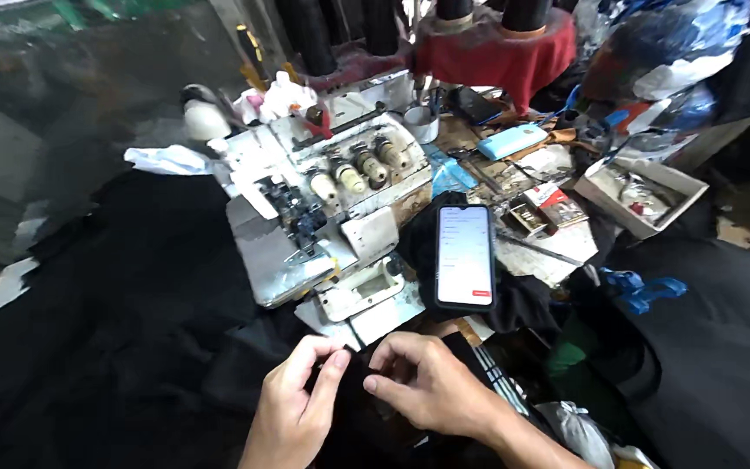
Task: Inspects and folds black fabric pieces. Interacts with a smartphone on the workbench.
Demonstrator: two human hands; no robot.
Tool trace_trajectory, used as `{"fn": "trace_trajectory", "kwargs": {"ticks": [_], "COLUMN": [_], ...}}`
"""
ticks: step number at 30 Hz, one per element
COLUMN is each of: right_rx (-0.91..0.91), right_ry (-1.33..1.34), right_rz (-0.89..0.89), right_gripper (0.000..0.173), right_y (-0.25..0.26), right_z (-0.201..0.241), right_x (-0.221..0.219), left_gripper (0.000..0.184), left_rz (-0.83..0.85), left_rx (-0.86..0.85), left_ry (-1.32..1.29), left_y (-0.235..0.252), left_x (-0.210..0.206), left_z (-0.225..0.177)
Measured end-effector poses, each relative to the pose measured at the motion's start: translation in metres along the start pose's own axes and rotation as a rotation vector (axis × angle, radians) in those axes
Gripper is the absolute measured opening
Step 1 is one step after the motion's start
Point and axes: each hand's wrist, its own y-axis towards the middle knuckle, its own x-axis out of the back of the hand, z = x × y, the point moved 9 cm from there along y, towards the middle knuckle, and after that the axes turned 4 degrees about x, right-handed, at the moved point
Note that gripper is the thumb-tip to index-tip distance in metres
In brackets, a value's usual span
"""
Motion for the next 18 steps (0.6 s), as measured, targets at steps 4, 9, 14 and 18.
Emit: {"fn": "trace_trajectory", "kwargs": {"ticks": [4,9,14,18], "right_rx": [-0.072,-0.055,-0.024,-0.037], "right_ry": [-0.06,-0.07,-0.06,0.191], "right_rz": [-0.054,-0.047,-0.011,-0.026], "right_gripper": [0.025,0.024,0.024,0.016], "right_y": [0.007,0.001,-0.002,0.0], "right_z": [-0.009,-0.001,0.003,0.006], "right_x": [-0.01,-0.007,-0.009,-0.016], "left_gripper": [0.017,0.017,0.018,0.019], "left_rz": [-0.058,-0.107,-0.123,-0.111], "left_rx": [0.031,0.056,0.058,0.072], "left_ry": [0.02,0.032,0.015,0.022], "left_y": [-0.002,-0.005,-0.008,-0.01], "left_x": [0.01,0.02,0.02,0.02], "left_z": [0.002,0.007,0.008,0.008]}}
